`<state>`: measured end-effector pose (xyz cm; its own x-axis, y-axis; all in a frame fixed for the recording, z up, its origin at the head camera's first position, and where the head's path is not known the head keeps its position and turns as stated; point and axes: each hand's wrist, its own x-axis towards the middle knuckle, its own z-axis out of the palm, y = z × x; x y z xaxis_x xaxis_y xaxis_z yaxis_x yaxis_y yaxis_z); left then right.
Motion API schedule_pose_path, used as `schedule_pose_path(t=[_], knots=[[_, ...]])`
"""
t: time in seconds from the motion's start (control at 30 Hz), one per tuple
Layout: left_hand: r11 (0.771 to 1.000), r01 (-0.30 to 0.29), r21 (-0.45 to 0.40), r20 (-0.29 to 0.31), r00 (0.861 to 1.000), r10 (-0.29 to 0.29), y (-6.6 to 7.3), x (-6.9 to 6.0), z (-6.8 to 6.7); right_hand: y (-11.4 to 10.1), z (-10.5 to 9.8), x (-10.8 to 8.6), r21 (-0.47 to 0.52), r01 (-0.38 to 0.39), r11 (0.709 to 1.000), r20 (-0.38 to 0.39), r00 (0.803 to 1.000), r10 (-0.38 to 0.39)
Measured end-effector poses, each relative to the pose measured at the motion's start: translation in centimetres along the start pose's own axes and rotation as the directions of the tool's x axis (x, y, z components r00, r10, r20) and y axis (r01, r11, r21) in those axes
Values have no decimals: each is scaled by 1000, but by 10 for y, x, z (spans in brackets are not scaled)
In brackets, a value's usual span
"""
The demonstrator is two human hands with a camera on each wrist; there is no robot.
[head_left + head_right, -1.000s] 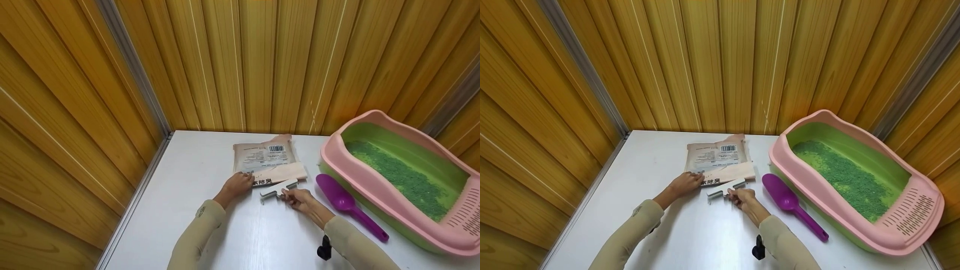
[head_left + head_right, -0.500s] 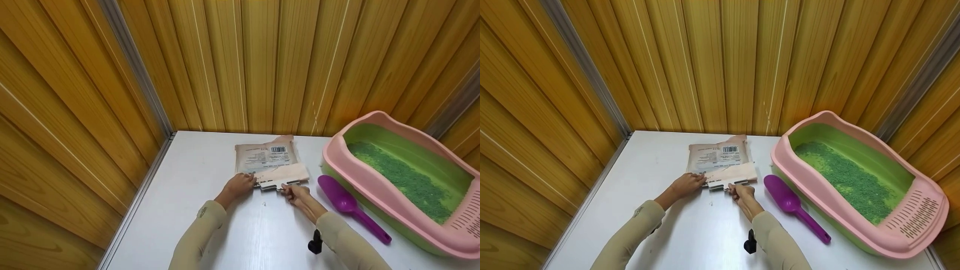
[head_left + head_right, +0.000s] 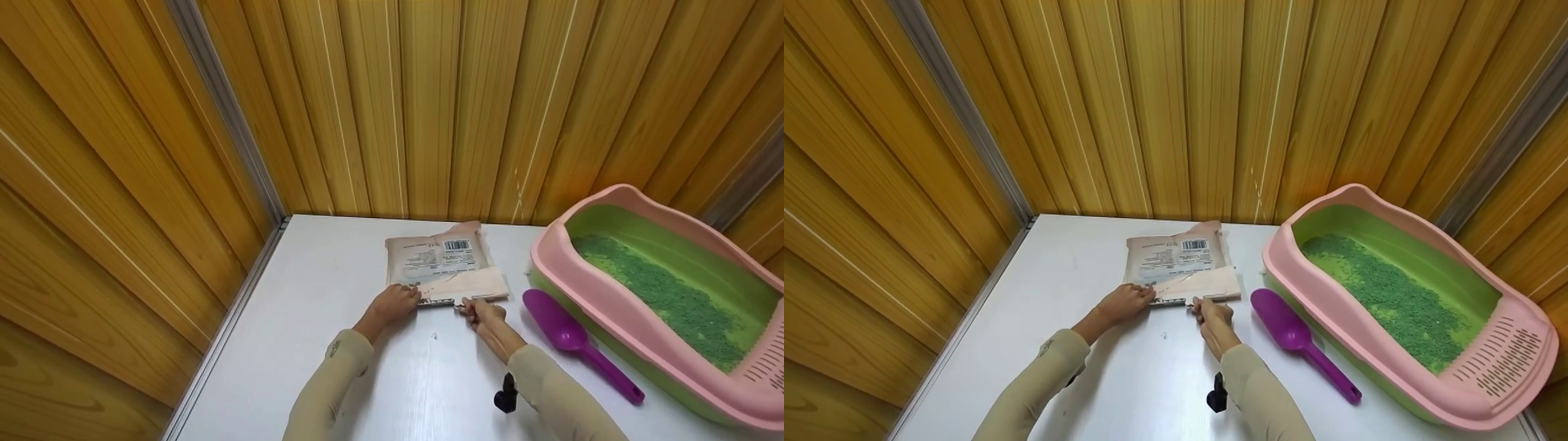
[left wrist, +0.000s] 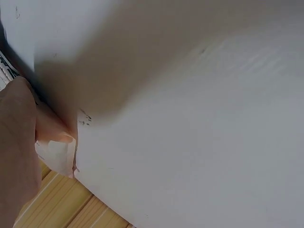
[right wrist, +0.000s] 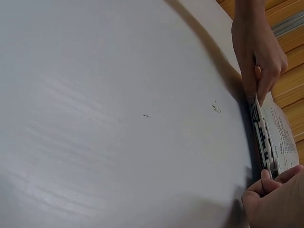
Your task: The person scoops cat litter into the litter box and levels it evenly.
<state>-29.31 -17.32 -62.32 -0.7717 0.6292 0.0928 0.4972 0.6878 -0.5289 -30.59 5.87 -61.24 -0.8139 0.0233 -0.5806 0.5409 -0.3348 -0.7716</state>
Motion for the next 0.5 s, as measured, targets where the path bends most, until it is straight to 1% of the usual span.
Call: schedule_pose_path(t=[0.13,0.37,0.43,0.5], knots=[[1000,5,-4,24,1000,-5,2,1,-2,2,1,-1,20,17,1000,-29,999,-16],[1000,-16,25,-23,1000,17,2,1,3,7,1,-5,40,55,998,-36,998,-53],[1000,-13,14,-28,1000,13,2,2,4,8,2,-5,46,72,996,-38,997,-70],[1000,2,-13,-41,999,-3,2,3,4,9,2,-6,51,82,995,-35,996,-80]])
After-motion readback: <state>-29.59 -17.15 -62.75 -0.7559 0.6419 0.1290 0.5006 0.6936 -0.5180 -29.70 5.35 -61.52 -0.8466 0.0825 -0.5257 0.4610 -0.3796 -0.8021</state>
